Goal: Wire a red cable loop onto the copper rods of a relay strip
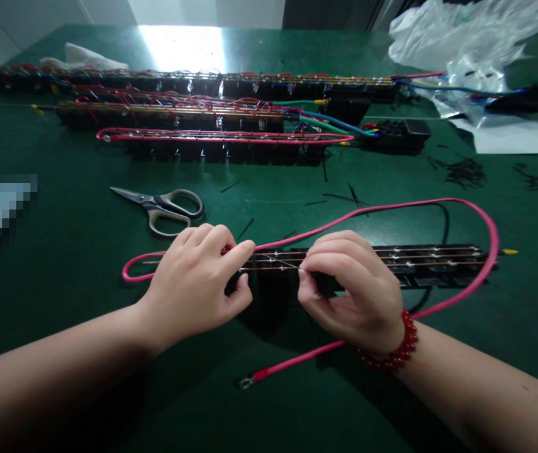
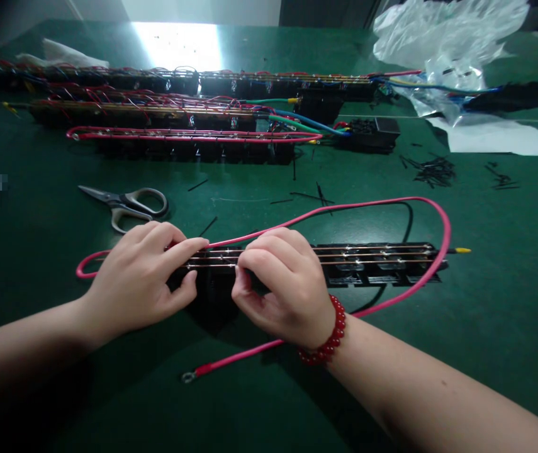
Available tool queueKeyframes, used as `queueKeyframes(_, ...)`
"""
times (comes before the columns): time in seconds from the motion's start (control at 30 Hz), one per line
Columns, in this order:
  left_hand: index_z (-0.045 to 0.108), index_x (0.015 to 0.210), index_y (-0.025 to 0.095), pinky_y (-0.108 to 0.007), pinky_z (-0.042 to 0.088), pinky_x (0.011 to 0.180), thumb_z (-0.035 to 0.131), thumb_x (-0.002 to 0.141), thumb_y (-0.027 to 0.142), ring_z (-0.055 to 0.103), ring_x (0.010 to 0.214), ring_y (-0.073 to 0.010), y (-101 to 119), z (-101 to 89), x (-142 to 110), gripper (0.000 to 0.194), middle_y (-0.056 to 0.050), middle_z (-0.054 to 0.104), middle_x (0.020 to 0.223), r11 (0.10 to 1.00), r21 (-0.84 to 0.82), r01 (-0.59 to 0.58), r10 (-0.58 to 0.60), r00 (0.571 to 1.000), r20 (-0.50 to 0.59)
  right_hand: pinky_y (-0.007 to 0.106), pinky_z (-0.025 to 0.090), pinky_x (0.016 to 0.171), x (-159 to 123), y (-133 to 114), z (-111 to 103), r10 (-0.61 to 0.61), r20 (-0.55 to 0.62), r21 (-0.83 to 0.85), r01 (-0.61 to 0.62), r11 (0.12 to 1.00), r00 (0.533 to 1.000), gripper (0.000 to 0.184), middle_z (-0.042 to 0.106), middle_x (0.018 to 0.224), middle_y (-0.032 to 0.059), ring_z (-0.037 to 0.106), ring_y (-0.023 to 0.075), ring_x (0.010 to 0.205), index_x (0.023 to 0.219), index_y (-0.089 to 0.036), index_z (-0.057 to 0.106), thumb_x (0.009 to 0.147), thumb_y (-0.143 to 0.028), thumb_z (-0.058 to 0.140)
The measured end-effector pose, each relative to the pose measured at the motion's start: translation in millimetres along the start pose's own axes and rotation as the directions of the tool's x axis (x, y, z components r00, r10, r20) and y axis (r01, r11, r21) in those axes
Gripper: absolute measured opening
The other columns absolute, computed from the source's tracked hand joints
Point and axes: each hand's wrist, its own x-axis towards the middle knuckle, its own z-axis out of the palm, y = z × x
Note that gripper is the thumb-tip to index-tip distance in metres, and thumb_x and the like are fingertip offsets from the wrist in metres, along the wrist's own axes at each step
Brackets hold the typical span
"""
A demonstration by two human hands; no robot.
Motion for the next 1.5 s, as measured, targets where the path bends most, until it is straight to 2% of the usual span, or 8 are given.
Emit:
queueKeyframes(0.1, 0.066, 0.104, 0.019, -0.040, 0.046, 0.073, 0.054, 0.083, 0.026, 0.055, 0.082, -0.0254, 0.5, -3.4, 1.2, 0.025, -0.007, 0.059, 0.090, 1.000, 0.015, -0.021, 0.021, 1.000, 0.012, 0.036, 0.055, 0.067, 0.1, -0.3, -0.2, -0.011, 0.024, 0.026, 0.010, 1.000, 1.000, 0.023, 0.063, 0.074, 0.0036, 0.061, 0.0185, 0.071, 0.082, -0.019, 0.056, 0.069, -0.002, 0.064)
queueKeyframes(0.17, 0.064, 0.102, 0.019, -0.040, 0.046, 0.076, 0.052, 0.082, 0.024, 0.056, 0.088, -0.0257, -0.3, -3.8, 2.0, 0.023, -0.008, 0.061, 0.096, 0.999, -0.018, -0.040, 0.040, 0.999, 0.017, 0.035, 0.055, 0.067, 0.3, -1.1, -0.8, -0.020, 0.043, 0.041, 0.018, 0.999, 0.999, 0.023, 0.063, 0.074, 0.0032, 0.061, 0.0185, 0.071, 0.082, -0.020, 0.056, 0.069, -0.002, 0.064)
queueKeyframes(0.33, 0.060, 0.100, 0.018, -0.041, 0.048, 0.078, 0.052, 0.081, 0.023, 0.057, 0.093, -0.0268, -1.8, -1.4, 2.3, 0.022, -0.009, 0.063, 0.104, 0.995, -0.100, -0.019, 0.024, 0.998, 0.050, 0.035, 0.055, 0.067, 0.7, -3.3, -2.8, -0.015, 0.044, 0.055, 0.013, 0.998, 0.999, 0.023, 0.062, 0.074, 0.0028, 0.061, 0.0186, 0.072, 0.082, -0.020, 0.056, 0.069, -0.002, 0.062)
queueKeyframes(0.7, 0.060, 0.101, 0.018, -0.041, 0.048, 0.075, 0.052, 0.081, 0.023, 0.057, 0.092, -0.0274, -1.9, 0.8, 2.5, 0.022, -0.010, 0.064, 0.105, 0.996, -0.088, -0.021, 0.024, 0.999, 0.034, 0.036, 0.055, 0.067, 1.1, -1.4, 0.0, -0.035, 0.080, 0.005, 0.035, 0.999, 0.996, 0.022, 0.064, 0.074, 0.0020, 0.060, 0.0185, 0.072, 0.082, -0.022, 0.055, 0.072, -0.003, 0.061)
queueKeyframes(0.83, 0.060, 0.101, 0.017, -0.041, 0.049, 0.079, 0.050, 0.083, 0.020, 0.058, 0.094, -0.0268, -0.6, -1.4, 3.0, 0.021, -0.009, 0.064, 0.106, 0.987, -0.158, 0.022, -0.014, 0.999, 0.051, 0.036, 0.054, 0.068, 0.4, -1.1, 1.3, -0.059, 0.108, -0.043, 0.064, 0.997, 0.992, 0.018, 0.065, 0.073, 0.0024, 0.060, 0.0185, 0.073, 0.080, -0.021, 0.055, 0.075, -0.005, 0.061)
queueKeyframes(1.07, 0.059, 0.103, 0.018, -0.041, 0.049, 0.082, 0.049, 0.085, 0.020, 0.061, 0.094, -0.0248, 4.0, -6.5, 2.2, 0.021, -0.007, 0.066, 0.102, 0.957, -0.278, 0.086, -0.041, 0.986, 0.165, 0.037, 0.050, 0.071, -3.9, -2.4, -0.3, -0.117, 0.194, -0.119, 0.142, 0.983, 0.974, 0.008, 0.067, 0.077, 0.0023, 0.060, 0.0195, 0.078, 0.078, -0.021, 0.058, 0.084, -0.016, 0.059)
queueKeyframes(1.2, 0.058, 0.105, 0.018, -0.041, 0.049, 0.081, 0.049, 0.086, 0.021, 0.061, 0.094, -0.0242, 6.9, -7.0, 0.1, 0.021, -0.006, 0.067, 0.102, 0.947, -0.306, 0.099, -0.048, 0.984, 0.169, 0.037, 0.049, 0.071, -2.9, -3.2, -0.8, -0.139, 0.244, -0.138, 0.176, 0.975, 0.960, 0.010, 0.068, 0.077, 0.0032, 0.060, 0.0199, 0.077, 0.076, -0.019, 0.061, 0.087, -0.019, 0.059)
queueKeyframes(1.5, 0.058, 0.107, 0.021, -0.041, 0.051, 0.081, 0.049, 0.087, 0.021, 0.064, 0.095, -0.0228, 8.1, -7.6, -1.6, 0.022, -0.003, 0.069, 0.106, 0.917, -0.388, 0.094, -0.029, 0.985, 0.171, 0.035, 0.049, 0.073, -0.5, -3.0, 0.0, -0.110, 0.298, -0.119, 0.151, 0.981, 0.948, 0.011, 0.069, 0.082, 0.0040, 0.060, 0.0191, 0.081, 0.083, -0.018, 0.066, 0.090, -0.018, 0.058)
